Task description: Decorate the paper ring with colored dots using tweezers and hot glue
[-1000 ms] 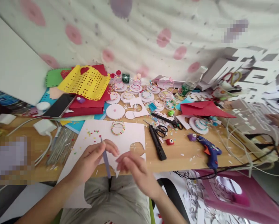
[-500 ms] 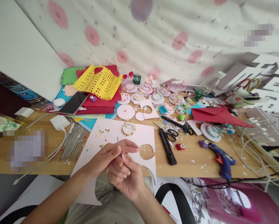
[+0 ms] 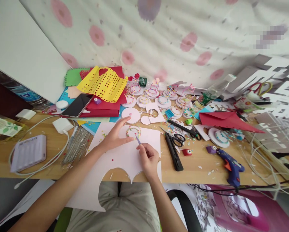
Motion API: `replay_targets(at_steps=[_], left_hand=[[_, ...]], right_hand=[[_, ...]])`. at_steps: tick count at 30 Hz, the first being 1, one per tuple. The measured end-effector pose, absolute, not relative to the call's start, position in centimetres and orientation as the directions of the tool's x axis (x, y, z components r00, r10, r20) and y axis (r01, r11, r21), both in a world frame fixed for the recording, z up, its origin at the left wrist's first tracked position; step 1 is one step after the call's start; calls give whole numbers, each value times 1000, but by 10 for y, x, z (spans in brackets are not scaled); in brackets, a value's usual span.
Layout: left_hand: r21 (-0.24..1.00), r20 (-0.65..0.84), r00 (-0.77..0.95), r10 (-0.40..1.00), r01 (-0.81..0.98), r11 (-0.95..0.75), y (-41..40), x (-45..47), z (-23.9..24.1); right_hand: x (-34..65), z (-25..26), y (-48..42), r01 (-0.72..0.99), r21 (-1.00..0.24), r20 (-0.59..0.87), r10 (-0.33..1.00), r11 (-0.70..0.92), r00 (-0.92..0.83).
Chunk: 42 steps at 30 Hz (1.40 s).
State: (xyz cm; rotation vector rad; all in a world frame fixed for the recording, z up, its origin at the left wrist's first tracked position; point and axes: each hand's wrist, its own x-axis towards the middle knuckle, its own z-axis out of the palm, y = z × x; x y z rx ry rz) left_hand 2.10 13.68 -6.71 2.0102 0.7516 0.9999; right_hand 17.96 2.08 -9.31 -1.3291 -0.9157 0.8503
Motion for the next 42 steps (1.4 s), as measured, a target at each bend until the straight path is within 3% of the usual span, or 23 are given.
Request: replay_targets(at_steps=[9,17,42], left_hand=[[814,400,484,778,203,-544,127,27,-80],[817,413,459,787,195,-543,129,29,-82],[805,436,465,771,182,-565,125,29,-74]], right_hand=[[177,-85,19,271,-961,162,898,50,410],[175,-83,15,406,-913,203,899,31,388],[174,-86,18,443,-896,213,892,15,399]])
